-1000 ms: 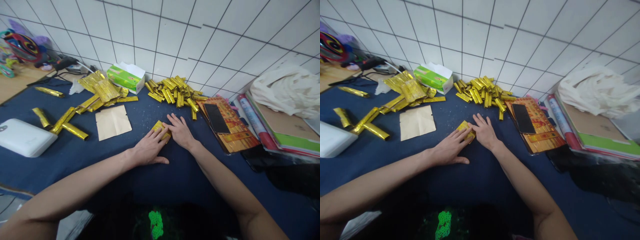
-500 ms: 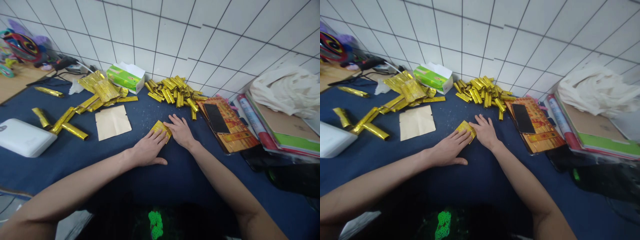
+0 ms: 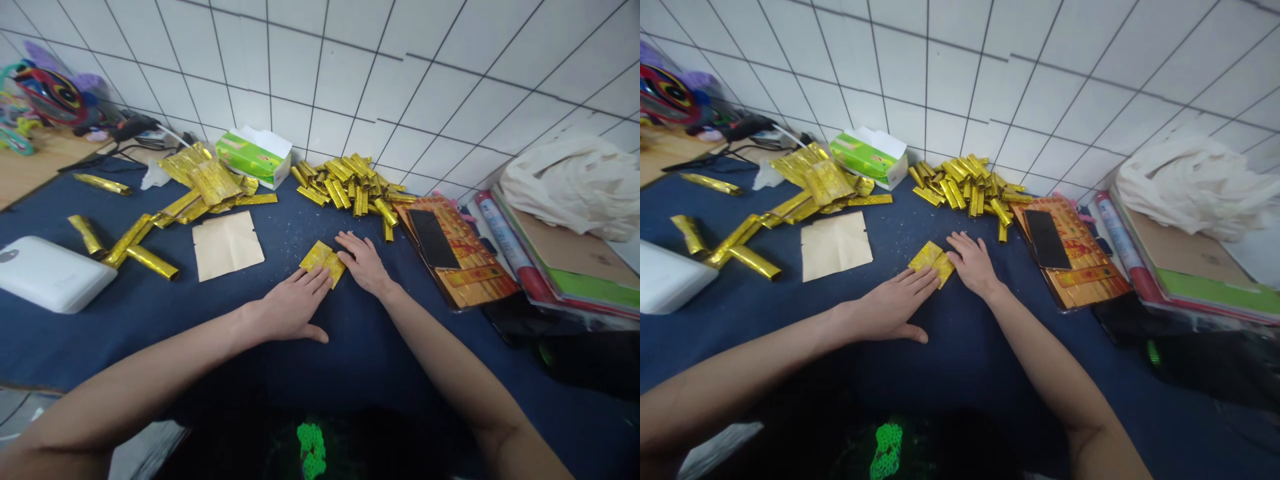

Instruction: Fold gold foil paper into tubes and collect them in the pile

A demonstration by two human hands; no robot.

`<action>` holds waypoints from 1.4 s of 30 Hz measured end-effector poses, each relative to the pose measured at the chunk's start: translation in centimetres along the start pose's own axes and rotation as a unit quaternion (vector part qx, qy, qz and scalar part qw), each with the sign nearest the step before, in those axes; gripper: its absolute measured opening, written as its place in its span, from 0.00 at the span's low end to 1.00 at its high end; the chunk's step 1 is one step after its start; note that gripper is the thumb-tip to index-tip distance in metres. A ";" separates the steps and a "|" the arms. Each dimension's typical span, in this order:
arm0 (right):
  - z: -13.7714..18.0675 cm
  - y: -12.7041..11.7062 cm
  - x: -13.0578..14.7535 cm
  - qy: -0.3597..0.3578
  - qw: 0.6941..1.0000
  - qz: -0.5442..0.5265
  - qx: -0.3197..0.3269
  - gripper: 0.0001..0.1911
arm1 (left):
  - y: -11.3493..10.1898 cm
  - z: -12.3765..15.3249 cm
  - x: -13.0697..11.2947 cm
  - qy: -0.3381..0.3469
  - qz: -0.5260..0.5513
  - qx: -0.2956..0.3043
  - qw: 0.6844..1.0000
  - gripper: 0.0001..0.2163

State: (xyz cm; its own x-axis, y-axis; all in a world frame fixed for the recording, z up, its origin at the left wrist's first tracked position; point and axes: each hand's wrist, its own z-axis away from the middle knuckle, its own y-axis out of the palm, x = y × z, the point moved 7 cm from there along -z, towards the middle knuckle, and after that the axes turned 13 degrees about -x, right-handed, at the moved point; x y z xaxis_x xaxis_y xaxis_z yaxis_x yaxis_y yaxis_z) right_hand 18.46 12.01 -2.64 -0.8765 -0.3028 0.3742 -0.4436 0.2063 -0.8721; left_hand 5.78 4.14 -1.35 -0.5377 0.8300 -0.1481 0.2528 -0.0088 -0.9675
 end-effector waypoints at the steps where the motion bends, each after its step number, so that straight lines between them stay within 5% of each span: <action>1: -0.1 0.0 -0.1 0.013 1.000 -0.016 -0.007 0.22 | 0.0 0.0 0.0 0.000 0.000 0.000 1.000 0.43; 8: 0.0 1.1 0.8 -0.002 0.998 0.053 0.022 0.38 | 0.0 0.0 -0.1 0.012 -0.006 -0.003 1.000 0.44; 16: -0.9 1.0 -1.9 0.054 0.992 0.117 0.014 0.35 | 0.1 0.0 0.1 0.005 -0.005 0.000 1.000 0.43; 29: -0.3 0.3 -1.7 0.053 0.993 0.104 -0.023 0.33 | -1.5 -1.0 0.5 0.003 -0.049 -0.057 0.997 0.29; 37: 0.4 -0.9 0.2 -0.034 0.984 0.149 -0.093 0.26 | -1.7 -1.2 0.4 -0.015 -0.125 -0.077 0.989 0.30; 42: 1.6 -1.6 4.4 -0.190 0.968 0.119 -0.110 0.19 | -1.4 -1.2 -0.2 -0.010 -0.143 -0.086 0.986 0.31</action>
State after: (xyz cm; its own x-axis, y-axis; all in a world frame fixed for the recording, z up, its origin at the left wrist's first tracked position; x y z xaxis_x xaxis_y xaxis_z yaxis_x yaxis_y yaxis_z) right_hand 15.62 8.88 -0.10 -0.8452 -0.5343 -0.0093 -0.3028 0.4931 -0.8156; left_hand 6.49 4.66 0.23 -0.6220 0.7739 0.1191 0.2208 0.3193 -0.9216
